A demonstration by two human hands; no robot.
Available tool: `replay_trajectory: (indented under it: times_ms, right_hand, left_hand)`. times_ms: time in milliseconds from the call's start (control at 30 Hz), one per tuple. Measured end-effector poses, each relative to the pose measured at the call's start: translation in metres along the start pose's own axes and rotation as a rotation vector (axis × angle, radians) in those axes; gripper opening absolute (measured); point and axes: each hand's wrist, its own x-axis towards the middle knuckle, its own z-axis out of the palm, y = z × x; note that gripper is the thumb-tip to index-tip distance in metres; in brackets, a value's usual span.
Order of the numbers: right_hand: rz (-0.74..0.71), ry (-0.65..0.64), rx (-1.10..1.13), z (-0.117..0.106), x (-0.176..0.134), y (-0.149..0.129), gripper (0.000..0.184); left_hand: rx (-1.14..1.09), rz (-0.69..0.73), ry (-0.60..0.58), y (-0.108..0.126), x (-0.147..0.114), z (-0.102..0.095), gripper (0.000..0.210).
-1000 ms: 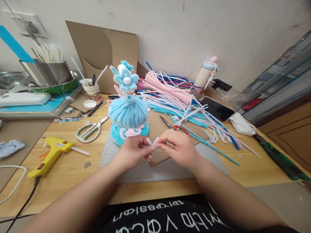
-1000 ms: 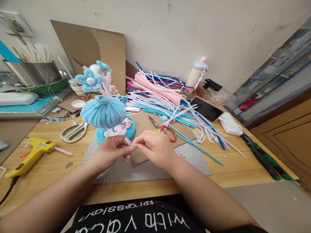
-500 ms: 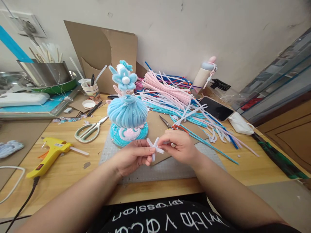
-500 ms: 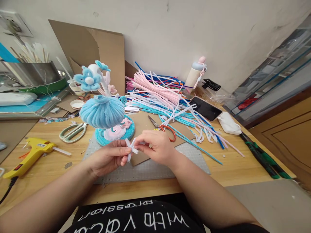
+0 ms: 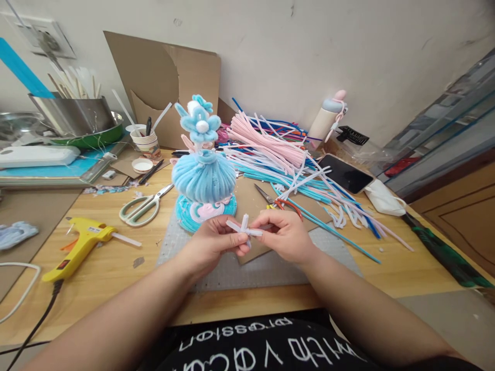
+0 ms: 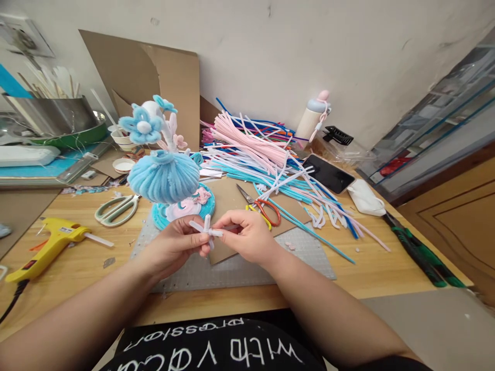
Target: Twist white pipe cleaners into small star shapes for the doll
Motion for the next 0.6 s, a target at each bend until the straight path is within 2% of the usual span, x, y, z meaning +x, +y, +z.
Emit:
replay_trajectory:
  times_ms: [100, 167, 333, 600]
  right_hand:
    - [-0.133, 0.045, -0.052, 0.003, -0.003, 0.001, 0.011]
    - [-0.158, 0.039, -0.035, 0.005, -0.004, 0.0, 0.015]
    - [-0.009, 0.046, 0.266, 0.014, -0.002, 0.002, 0.002]
    - [0.204, 0.153, 0.472, 0.029, -0.007, 0.007, 0.012]
  left_hand:
    - [-0.022, 0.011, 0.032, -0.001, 0.0, 0.001, 0.016]
    - [-0.044, 0.036, 0.057, 0.0, 0.0, 0.002, 0.017]
    - [-0.047, 0.112, 0.075, 0.002, 0.0, 0.004, 0.018]
    - [-0.081, 0.131, 0.146, 0.0, 0.001, 0.007, 0.023]
